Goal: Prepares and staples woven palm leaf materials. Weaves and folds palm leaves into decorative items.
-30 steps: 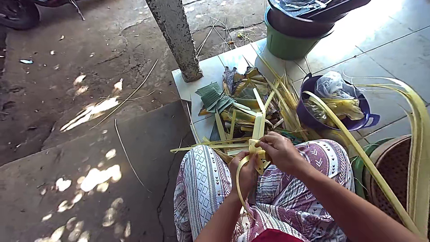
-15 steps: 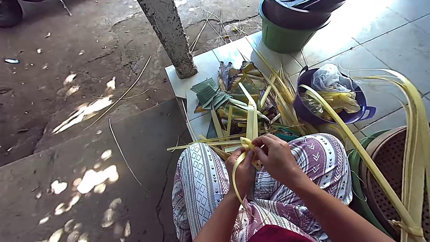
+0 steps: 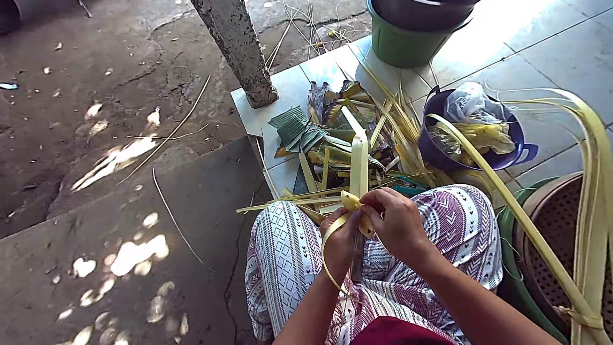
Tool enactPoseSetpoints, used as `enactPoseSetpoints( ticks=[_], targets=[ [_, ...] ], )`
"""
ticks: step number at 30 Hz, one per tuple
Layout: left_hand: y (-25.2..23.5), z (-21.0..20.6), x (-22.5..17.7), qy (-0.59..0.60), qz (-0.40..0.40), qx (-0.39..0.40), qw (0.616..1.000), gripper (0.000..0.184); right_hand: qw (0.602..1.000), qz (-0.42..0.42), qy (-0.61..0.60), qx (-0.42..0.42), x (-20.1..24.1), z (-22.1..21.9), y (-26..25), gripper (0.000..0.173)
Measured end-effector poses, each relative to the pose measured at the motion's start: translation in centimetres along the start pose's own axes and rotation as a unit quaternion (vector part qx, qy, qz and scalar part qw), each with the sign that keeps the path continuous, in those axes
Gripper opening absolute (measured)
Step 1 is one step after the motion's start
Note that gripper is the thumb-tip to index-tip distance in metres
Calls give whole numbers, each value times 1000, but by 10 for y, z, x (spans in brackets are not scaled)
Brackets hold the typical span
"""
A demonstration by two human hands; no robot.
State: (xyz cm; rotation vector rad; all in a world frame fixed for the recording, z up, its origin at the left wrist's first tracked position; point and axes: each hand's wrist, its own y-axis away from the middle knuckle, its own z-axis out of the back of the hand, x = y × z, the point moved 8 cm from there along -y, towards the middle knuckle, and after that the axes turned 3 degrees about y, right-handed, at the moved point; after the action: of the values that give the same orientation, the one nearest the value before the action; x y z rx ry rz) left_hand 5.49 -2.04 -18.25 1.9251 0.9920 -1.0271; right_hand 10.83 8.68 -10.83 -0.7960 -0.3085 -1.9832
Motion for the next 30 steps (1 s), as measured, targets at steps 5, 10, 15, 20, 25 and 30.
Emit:
enactPoseSetpoints(
  ticks=[5, 10, 15, 20, 25, 30],
  targets=[
    [1, -2, 3, 62, 37, 2, 997, 14, 999, 26, -8, -37, -2, 1, 3, 8],
    [-1, -2, 2, 59, 43, 26, 997, 15, 998, 23, -26, -45, -5, 2, 4, 8],
    [0, -3, -5, 36, 31, 15, 999, 16, 986, 30, -133, -93, -18, 15, 0, 14],
    [1, 2, -15, -18, -6, -49, 999, 16, 981, -58, -178, 41, -41, 6, -11, 35],
    [1, 1, -15, -44, -21, -65, 997, 14, 989, -34, -137, 49, -36, -2, -17, 9],
    [1, 0, -12, -49, -21, -63, 997, 13, 997, 38, -52, -36, -23, -2, -16, 9]
  ],
)
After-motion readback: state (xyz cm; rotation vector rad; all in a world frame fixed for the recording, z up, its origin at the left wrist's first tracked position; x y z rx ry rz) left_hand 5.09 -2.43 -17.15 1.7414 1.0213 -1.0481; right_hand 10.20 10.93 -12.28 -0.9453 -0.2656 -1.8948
